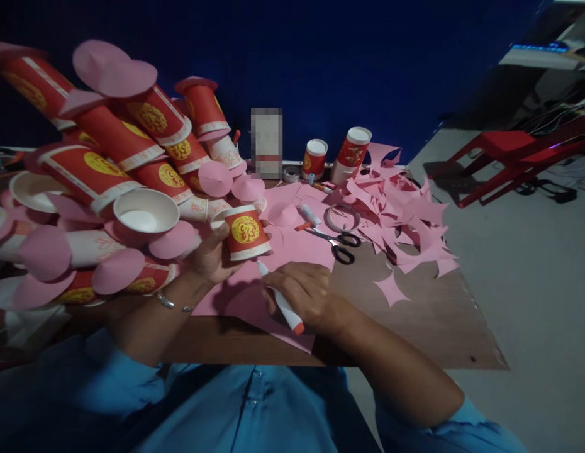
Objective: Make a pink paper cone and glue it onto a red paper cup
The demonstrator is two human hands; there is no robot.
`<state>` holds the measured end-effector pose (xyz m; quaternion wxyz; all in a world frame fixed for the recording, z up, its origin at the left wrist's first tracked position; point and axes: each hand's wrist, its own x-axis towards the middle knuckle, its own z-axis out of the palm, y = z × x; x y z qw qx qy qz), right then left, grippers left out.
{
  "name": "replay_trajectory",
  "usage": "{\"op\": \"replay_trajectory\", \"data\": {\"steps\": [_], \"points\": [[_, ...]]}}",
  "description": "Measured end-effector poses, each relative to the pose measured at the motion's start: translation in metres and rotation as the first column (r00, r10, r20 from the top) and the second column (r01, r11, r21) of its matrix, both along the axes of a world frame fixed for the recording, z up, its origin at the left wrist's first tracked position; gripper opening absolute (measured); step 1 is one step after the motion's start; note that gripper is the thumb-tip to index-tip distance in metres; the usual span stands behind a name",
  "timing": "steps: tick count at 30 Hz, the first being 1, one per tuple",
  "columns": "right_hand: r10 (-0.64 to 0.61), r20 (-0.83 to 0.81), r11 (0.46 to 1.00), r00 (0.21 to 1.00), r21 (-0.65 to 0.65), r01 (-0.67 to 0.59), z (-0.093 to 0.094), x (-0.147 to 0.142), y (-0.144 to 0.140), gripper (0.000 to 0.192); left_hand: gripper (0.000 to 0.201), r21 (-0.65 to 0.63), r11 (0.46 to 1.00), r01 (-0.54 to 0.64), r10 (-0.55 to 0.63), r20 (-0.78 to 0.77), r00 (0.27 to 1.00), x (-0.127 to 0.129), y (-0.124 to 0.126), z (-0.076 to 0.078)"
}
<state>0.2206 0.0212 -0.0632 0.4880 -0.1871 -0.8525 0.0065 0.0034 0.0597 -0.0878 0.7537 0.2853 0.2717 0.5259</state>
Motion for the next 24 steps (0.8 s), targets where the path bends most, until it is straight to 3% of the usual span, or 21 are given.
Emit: {"op": "replay_trajectory", "data": {"steps": [16,24], "points": [[-0.005,0.01,1.0,1.0,-0.024,0.005,0.0033,0.0002,0.0008,0.023,0.068,0.017,1.0,0.02,-0.019,-0.031,0.999,0.0011,-0.0015,-0.0025],[0.005,0.019,1.0,1.0,-0.017,-0.004,0.0021,-0.0009,0.0013,0.019,0.062,0.026,0.999,0.029,-0.028,-0.055,0.998,0.0026,-0.003,0.001]]}}
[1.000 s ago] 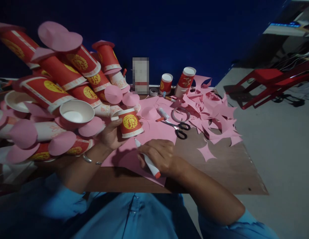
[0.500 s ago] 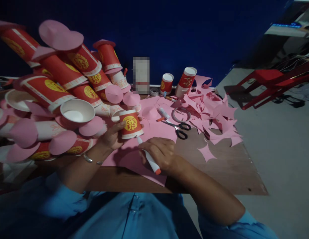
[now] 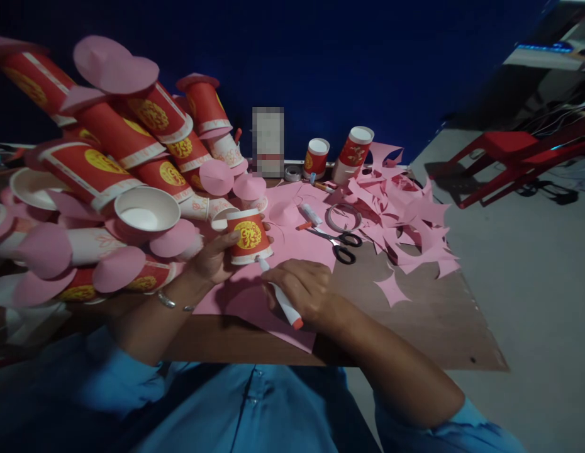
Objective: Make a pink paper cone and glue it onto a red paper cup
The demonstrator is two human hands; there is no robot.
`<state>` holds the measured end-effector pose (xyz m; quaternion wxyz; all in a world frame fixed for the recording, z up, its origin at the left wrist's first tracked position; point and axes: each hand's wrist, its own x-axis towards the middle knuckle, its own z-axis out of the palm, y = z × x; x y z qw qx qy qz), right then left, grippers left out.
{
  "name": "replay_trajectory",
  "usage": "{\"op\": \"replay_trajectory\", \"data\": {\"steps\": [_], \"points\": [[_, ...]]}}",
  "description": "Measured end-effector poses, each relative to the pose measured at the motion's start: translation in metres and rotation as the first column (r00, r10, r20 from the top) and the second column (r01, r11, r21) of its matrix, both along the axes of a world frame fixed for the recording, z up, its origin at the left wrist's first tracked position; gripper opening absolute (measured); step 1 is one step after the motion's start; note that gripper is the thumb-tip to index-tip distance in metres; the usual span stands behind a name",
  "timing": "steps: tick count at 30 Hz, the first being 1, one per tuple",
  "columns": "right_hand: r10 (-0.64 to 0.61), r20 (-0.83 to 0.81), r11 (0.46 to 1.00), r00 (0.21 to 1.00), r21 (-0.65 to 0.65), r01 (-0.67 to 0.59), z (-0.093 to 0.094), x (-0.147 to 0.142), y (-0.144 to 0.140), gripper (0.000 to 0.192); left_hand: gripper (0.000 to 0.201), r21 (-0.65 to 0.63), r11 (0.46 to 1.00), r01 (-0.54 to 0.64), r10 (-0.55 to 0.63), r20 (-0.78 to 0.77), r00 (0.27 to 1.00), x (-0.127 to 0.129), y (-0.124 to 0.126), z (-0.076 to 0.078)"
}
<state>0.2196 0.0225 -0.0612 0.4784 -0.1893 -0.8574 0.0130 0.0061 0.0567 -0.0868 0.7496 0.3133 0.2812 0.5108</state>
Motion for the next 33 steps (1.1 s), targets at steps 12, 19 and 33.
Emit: {"op": "replay_trajectory", "data": {"steps": [12,19,33], "points": [[0.006,-0.001,1.0,1.0,0.015,-0.006,-0.0001,0.0014,-0.002,0.012,0.061,-0.012,0.999,-0.051,0.051,-0.008,0.999,0.0016,0.0007,0.0001],[0.014,0.018,1.0,1.0,0.002,-0.014,0.0003,0.0022,-0.0023,0.011,0.059,-0.027,0.998,-0.052,0.051,-0.037,0.998,0.0023,0.0008,0.0002],[0.001,0.02,1.0,1.0,0.0,-0.001,-0.0021,0.0008,-0.0023,0.013,0.057,-0.033,0.998,-0.048,0.047,-0.027,0.999,0.002,0.0012,-0.0009]]}}
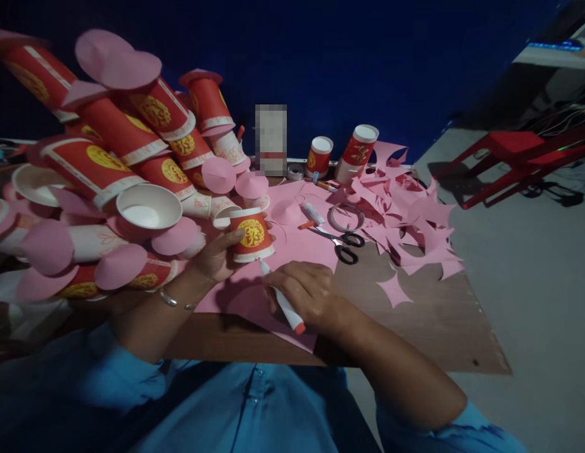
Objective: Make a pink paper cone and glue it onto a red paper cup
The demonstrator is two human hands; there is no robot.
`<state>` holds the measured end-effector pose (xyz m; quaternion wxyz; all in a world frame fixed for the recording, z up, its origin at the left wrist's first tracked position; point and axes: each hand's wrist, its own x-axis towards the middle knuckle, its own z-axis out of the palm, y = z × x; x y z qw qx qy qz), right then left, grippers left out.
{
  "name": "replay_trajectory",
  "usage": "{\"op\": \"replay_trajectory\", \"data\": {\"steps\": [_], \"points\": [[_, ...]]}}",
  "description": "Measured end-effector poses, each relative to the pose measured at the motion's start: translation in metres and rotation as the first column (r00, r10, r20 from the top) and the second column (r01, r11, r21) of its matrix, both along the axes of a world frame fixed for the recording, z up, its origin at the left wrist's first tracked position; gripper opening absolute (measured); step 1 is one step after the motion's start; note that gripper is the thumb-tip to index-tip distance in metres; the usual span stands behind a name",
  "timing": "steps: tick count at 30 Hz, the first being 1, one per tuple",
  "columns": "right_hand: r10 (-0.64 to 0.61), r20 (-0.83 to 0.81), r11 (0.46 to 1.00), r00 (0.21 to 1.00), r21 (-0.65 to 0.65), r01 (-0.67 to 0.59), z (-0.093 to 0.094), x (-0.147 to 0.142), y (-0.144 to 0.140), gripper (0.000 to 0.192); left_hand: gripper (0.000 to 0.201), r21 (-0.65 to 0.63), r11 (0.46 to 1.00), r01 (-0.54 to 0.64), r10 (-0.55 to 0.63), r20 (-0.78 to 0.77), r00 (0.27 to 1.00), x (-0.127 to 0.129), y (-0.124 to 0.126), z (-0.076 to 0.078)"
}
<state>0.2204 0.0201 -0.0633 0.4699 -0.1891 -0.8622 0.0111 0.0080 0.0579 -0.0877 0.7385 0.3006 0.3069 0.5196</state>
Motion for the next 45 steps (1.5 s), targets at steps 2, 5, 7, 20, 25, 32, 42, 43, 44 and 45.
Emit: {"op": "replay_trajectory", "data": {"steps": [2,5,7,20,25,32,42,43,44,45], "points": [[-0.011,-0.005,1.0,1.0,-0.007,0.011,0.0006,0.001,0.0003,0.017,0.055,0.005,1.0,-0.011,0.01,0.014,1.0,0.0,0.0,0.0006],[-0.026,-0.01,0.999,1.0,-0.02,0.025,-0.0001,0.0022,0.0004,0.021,0.056,0.014,1.0,-0.008,0.008,0.029,1.0,-0.0004,-0.0002,0.0014],[-0.022,-0.01,1.0,1.0,-0.022,0.022,-0.0007,0.0023,0.0003,0.02,0.058,0.014,1.0,0.013,-0.013,0.037,0.999,-0.0012,-0.0002,0.0013],[-0.028,0.011,0.999,1.0,0.02,0.028,0.0073,0.0032,-0.0022,0.014,0.068,0.001,0.999,0.04,-0.04,0.102,0.994,-0.0078,0.0003,-0.0022],[-0.029,-0.021,0.999,0.999,0.02,0.03,0.0025,0.0029,0.0,0.015,0.072,0.014,1.0,0.028,-0.029,0.093,0.995,-0.0065,0.0004,-0.0012],[-0.022,-0.008,1.0,1.0,0.009,0.022,0.0014,0.0018,0.0008,0.016,0.066,0.03,0.999,0.037,-0.039,0.061,0.997,-0.0045,-0.0004,-0.0009],[-0.033,0.004,0.999,0.999,-0.008,0.033,0.0053,-0.0002,0.0004,0.012,0.066,0.04,0.998,0.043,-0.045,0.06,0.997,-0.0023,-0.0003,0.0031],[-0.034,0.0,0.999,0.999,-0.008,0.034,0.0056,-0.0002,0.0002,0.012,0.067,0.039,0.998,0.044,-0.047,0.064,0.997,-0.0024,-0.0003,0.0028],[-0.035,-0.007,0.999,0.999,-0.003,0.035,0.006,-0.0001,-0.0001,0.011,0.067,0.038,0.998,0.046,-0.048,0.069,0.996,-0.0024,-0.0003,0.0027],[-0.037,-0.012,0.999,0.999,0.002,0.037,0.0064,0.0001,-0.0005,0.01,0.068,0.039,0.998,0.048,-0.05,0.073,0.996,-0.0024,-0.0003,0.0028]]}}
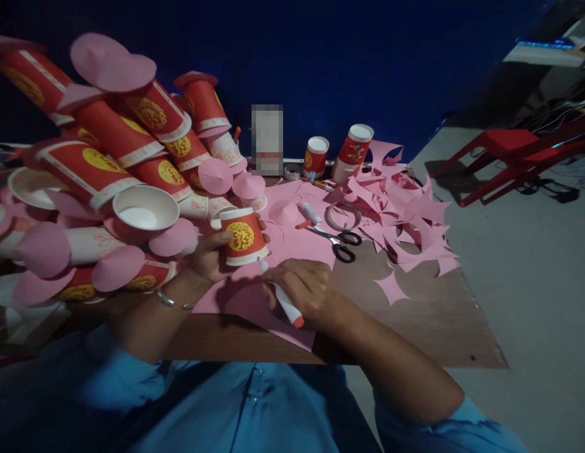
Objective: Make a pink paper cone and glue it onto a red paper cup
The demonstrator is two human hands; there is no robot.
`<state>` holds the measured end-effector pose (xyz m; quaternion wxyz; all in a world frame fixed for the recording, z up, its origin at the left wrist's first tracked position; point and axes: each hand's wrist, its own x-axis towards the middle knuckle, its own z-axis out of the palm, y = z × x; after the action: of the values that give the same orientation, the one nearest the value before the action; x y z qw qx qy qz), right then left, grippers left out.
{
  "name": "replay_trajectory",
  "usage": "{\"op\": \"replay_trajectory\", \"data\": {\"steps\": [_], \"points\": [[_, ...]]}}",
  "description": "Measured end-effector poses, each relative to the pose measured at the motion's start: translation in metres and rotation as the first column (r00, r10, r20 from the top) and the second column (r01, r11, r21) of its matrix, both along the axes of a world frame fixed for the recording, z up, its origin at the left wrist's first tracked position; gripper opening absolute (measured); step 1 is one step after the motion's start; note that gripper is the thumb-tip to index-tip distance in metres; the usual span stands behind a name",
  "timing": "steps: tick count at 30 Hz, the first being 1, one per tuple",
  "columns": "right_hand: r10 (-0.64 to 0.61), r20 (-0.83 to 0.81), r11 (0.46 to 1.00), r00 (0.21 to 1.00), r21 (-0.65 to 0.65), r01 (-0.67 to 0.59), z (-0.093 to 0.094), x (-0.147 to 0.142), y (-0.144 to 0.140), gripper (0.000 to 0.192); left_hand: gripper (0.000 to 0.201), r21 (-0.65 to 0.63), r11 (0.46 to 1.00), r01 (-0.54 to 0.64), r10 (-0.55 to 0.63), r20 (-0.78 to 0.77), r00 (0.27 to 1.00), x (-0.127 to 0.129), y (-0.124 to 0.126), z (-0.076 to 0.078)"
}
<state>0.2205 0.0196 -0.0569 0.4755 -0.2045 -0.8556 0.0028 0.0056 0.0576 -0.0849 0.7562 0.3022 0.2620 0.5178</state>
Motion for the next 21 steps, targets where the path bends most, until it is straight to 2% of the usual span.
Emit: {"op": "replay_trajectory", "data": {"steps": [5,11,15,21], "points": [[0.006,-0.02,1.0,1.0,-0.008,-0.006,0.0007,0.0006,-0.0019,0.007,0.07,-0.007,1.0,-0.023,0.023,0.013,1.0,0.0003,-0.0004,0.0018],[0.027,-0.051,1.0,0.998,0.001,-0.027,-0.0018,0.0019,-0.0024,0.012,0.075,-0.076,0.995,-0.072,0.072,-0.003,0.997,-0.0026,-0.0002,-0.0022],[0.043,-0.014,0.999,0.999,-0.005,-0.043,0.0001,0.0045,-0.0036,0.015,0.071,-0.106,0.992,-0.074,0.072,-0.024,0.997,-0.0052,0.0002,-0.006],[0.032,0.039,0.999,0.999,-0.02,-0.032,0.0033,0.0032,-0.0043,0.014,0.065,-0.086,0.994,-0.073,0.072,-0.018,0.997,-0.0042,0.001,-0.0067]]}}
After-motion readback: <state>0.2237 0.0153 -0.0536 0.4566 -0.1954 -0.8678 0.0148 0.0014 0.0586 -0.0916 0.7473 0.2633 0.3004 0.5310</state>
